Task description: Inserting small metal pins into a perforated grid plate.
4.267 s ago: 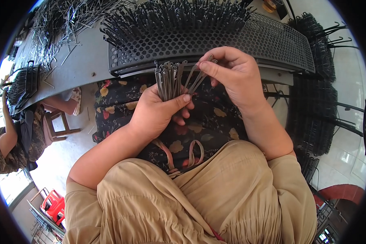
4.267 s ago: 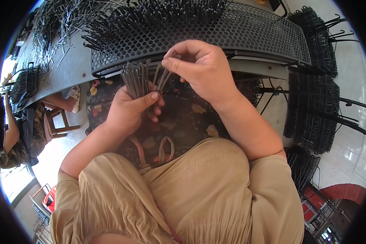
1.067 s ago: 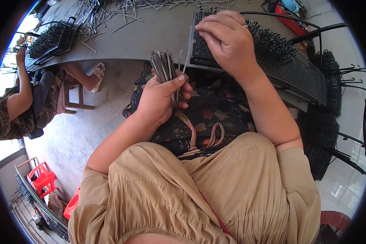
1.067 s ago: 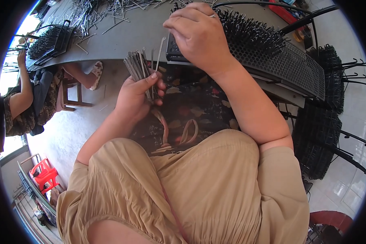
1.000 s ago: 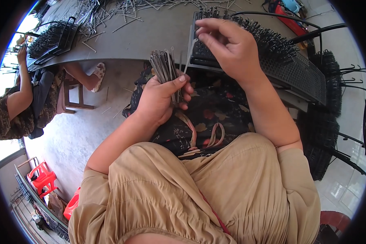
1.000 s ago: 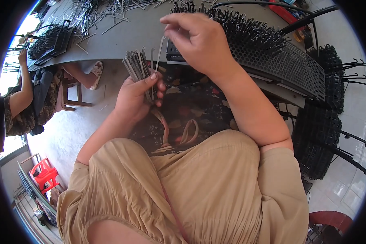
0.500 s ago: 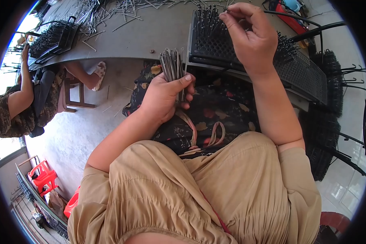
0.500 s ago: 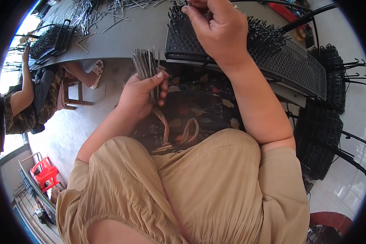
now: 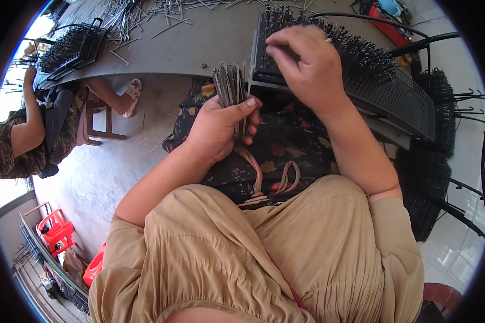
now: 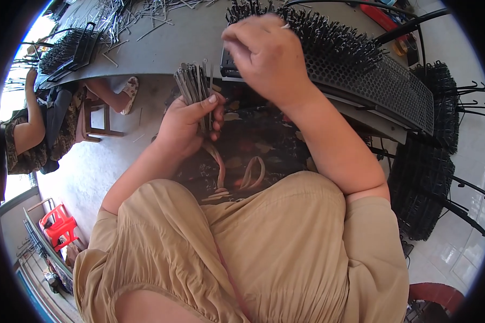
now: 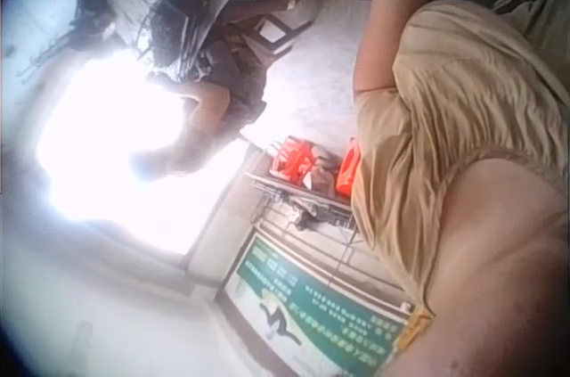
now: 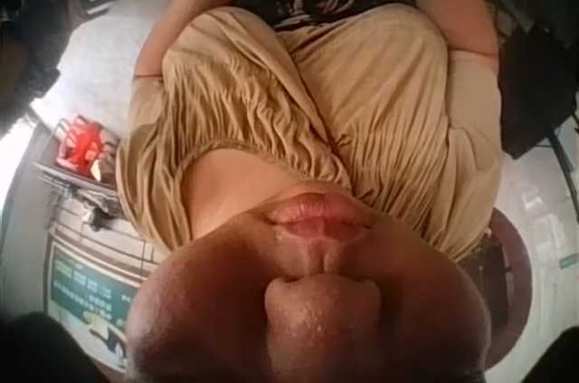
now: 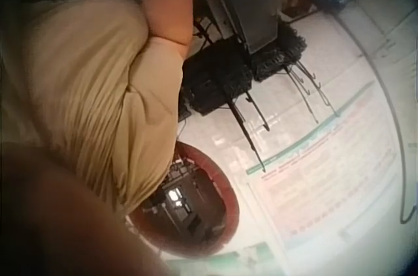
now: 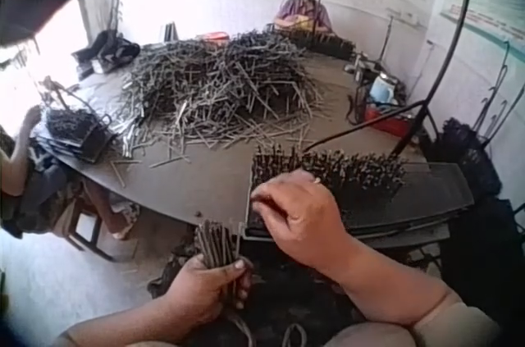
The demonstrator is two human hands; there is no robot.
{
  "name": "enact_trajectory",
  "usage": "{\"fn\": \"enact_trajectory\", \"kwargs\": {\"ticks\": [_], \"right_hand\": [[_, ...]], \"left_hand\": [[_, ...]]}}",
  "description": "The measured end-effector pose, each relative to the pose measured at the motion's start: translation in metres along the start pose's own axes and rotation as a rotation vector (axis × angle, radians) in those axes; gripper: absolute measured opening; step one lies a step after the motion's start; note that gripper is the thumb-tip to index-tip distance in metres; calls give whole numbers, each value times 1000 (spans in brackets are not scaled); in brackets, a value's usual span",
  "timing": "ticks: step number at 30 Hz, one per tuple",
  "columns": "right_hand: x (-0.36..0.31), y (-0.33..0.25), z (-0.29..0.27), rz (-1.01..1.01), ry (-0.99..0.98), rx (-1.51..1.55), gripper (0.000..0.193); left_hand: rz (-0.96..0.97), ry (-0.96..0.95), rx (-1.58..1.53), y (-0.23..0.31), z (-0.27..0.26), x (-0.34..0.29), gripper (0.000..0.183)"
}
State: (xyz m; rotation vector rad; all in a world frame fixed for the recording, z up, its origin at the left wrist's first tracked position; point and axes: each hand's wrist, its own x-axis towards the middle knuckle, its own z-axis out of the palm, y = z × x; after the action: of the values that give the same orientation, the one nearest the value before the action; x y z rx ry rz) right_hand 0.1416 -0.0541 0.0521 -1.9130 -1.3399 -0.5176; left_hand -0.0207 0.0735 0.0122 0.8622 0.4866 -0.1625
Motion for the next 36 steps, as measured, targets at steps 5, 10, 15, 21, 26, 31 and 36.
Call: {"fn": "enact_trajectory", "kwargs": {"ticks": [5,10,15,21,26,31,36], "right_hand": [[-13,-15,-4,684,-405,1004,16],[-2,0,-14,669,-9,883,7],[15,0,-15,304,309,486,24],[14,-3,-16,91,177,131,23],[20,-10,-13,87,210,21,22],[11,7,-13,-4,168,-58,14],[5,12,-7,-100,77,-212,10]], "left_hand": [[29,-173,-71,1,1,-3,14],[-50,-130,-37,6,4,-2,17],[-4,-11,48,-2,4,1,13],[4,65,88,-1,10,-1,9],[11,60,68,-3,4,2,9],[36,59,66,-4,6,0,10],[17,72,75,-6,7,2,12]]}}
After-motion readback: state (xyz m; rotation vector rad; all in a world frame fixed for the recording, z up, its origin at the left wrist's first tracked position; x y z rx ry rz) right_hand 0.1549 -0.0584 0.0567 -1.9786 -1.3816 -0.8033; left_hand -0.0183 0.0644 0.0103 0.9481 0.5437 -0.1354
